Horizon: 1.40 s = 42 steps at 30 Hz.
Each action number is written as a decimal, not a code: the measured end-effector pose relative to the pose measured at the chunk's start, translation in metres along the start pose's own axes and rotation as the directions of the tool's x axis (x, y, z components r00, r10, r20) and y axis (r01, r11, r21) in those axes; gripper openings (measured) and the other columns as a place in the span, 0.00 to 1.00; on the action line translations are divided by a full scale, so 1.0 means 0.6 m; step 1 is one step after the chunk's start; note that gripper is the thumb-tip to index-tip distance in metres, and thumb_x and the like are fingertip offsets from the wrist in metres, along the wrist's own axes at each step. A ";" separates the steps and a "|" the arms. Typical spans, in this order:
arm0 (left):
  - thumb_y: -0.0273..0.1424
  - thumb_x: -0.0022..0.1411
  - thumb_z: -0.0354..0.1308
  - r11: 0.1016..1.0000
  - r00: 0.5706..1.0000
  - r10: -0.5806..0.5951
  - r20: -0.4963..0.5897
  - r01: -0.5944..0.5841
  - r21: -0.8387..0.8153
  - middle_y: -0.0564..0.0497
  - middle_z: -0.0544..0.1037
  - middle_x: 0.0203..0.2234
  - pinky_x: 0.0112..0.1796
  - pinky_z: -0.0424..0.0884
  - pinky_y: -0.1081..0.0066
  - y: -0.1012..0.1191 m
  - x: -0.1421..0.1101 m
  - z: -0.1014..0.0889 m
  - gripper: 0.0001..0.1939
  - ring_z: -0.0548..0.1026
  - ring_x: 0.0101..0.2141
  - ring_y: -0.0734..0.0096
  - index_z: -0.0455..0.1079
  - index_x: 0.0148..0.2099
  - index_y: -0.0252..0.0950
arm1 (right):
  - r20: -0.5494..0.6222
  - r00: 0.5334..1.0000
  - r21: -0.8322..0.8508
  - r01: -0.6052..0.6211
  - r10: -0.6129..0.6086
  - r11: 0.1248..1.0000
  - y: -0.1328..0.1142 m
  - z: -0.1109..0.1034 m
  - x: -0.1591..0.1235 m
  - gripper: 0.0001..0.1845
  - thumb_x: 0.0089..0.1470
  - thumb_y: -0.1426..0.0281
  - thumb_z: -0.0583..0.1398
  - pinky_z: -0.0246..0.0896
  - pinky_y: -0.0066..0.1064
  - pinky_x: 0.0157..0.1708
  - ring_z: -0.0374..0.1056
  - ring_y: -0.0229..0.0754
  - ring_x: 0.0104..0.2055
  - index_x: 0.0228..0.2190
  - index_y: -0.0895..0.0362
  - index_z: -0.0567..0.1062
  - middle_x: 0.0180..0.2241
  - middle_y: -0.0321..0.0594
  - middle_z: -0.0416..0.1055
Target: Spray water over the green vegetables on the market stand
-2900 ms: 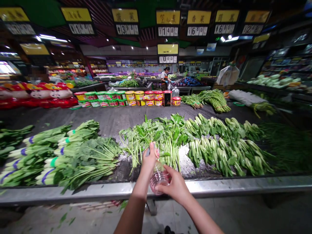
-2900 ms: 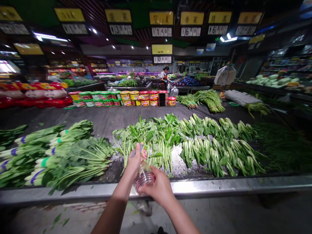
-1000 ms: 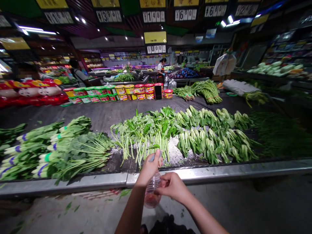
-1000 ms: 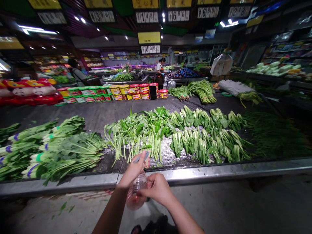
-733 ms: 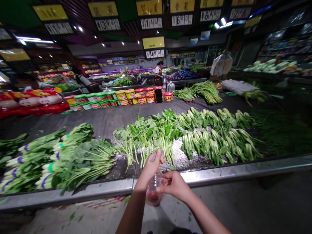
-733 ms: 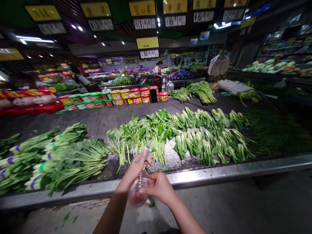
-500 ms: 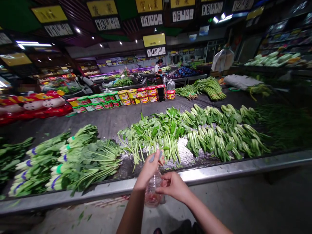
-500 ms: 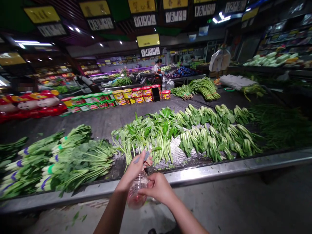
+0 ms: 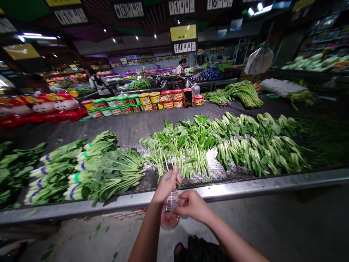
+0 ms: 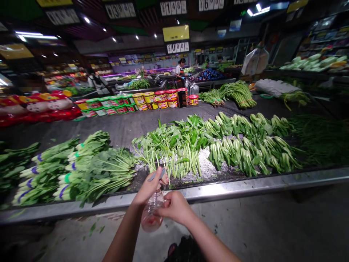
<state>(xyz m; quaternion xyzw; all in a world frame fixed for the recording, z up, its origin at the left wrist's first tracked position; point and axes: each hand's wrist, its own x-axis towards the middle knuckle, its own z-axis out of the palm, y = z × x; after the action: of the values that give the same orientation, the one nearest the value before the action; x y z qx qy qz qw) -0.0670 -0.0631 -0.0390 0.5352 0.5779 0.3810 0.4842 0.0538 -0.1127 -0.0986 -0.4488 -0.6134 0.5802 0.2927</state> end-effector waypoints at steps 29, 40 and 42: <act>0.57 0.54 0.46 0.983 0.937 0.117 -0.329 -0.157 -0.097 0.44 0.77 0.32 0.37 0.68 0.69 -0.013 0.025 -0.109 0.32 0.74 0.34 0.64 0.72 0.39 0.32 | -0.135 0.983 -0.099 0.109 -0.122 0.989 -0.046 0.059 0.072 0.35 0.34 0.61 0.69 0.63 0.33 0.37 0.68 0.45 0.38 0.46 0.58 0.71 0.38 0.42 0.73; 0.61 0.50 0.44 0.968 0.942 0.127 -0.311 -0.186 -0.166 0.47 0.74 0.23 0.29 0.67 0.72 0.043 0.078 -0.115 0.34 0.73 0.26 0.68 0.69 0.30 0.33 | -0.274 0.937 -0.195 0.168 -0.218 0.966 -0.072 0.058 0.091 0.52 0.26 0.64 0.72 0.59 0.39 0.49 0.63 0.50 0.49 0.55 0.54 0.60 0.49 0.45 0.63; 0.62 0.49 0.44 0.964 0.941 0.118 -0.316 -0.185 -0.190 0.49 0.72 0.20 0.28 0.67 0.71 0.043 0.092 -0.114 0.35 0.71 0.23 0.70 0.68 0.28 0.33 | -0.290 0.931 -0.199 0.168 -0.222 0.965 -0.072 0.057 0.098 0.51 0.27 0.64 0.71 0.60 0.39 0.48 0.63 0.49 0.48 0.55 0.54 0.61 0.48 0.45 0.63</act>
<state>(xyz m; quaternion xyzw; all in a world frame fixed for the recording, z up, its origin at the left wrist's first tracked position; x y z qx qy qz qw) -0.1247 0.0002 -0.0061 0.4577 0.5568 0.5553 0.4148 -0.0105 -0.0724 -0.0712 -0.4944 -0.6490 0.4157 0.4019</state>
